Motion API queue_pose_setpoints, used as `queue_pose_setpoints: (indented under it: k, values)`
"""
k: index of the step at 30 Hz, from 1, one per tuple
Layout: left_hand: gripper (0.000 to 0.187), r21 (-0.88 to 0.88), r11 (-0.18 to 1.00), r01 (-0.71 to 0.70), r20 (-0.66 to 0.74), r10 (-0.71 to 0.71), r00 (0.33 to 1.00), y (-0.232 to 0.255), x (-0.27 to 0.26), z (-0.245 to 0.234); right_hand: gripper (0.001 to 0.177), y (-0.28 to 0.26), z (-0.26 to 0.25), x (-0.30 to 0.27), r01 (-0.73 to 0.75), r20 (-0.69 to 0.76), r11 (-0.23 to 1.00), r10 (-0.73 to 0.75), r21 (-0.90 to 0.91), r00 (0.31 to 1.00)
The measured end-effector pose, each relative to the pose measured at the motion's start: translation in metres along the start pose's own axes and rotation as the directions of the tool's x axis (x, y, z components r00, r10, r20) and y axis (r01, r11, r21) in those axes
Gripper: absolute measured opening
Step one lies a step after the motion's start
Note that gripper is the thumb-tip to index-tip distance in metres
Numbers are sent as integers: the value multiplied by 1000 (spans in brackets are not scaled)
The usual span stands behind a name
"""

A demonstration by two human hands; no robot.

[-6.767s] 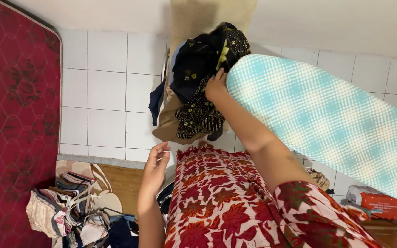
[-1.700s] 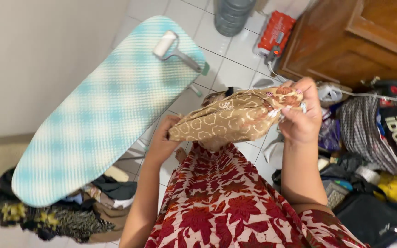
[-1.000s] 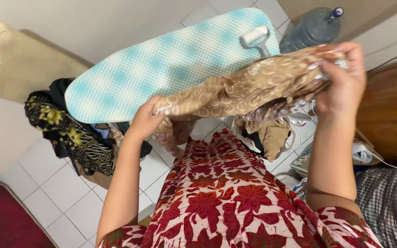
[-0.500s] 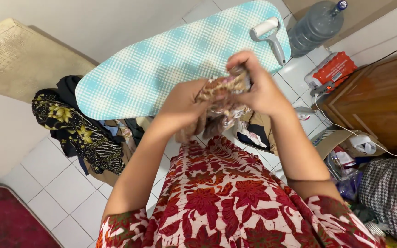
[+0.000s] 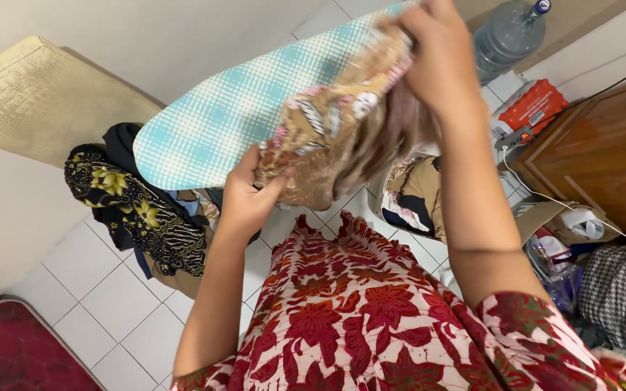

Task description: The person uses a lint roller to clean several garments on an ironing board. They roll a blue shirt, black pants, a black floral top, and a beige floral top, then place each item aside after treatment.

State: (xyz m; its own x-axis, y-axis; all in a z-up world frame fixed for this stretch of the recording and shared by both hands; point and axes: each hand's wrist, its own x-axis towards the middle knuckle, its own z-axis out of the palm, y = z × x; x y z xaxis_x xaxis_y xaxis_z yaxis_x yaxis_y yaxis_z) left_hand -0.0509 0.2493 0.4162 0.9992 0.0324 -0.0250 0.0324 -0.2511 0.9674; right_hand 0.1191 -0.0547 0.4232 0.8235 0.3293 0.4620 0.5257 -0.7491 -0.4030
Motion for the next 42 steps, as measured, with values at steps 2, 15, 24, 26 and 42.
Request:
queue_pose_setpoints:
  k: [2,15,24,26,42]
  values:
    - [47,-95,995,11,-74,-18,997,-22,-2,-5,45,-30,34,45,152,6,957,-158,246,987]
    - [68,-261,781,567,-212,-619,756,-265,-15,-3,63,106,220,-93,-573,403,819,519,18,754]
    - [62,-749,179,638,272,-795,542,-281,-13,-7,93,144,280,-134,-747,60,593,794,-301,606]
    - [53,-733,246,634,222,-795,565,-279,-10,-11,91,148,274,-119,-714,95,621,772,-323,629]
    - [49,-932,218,289,13,-778,629,-263,37,-26,42,178,193,-136,-543,475,787,613,-294,631]
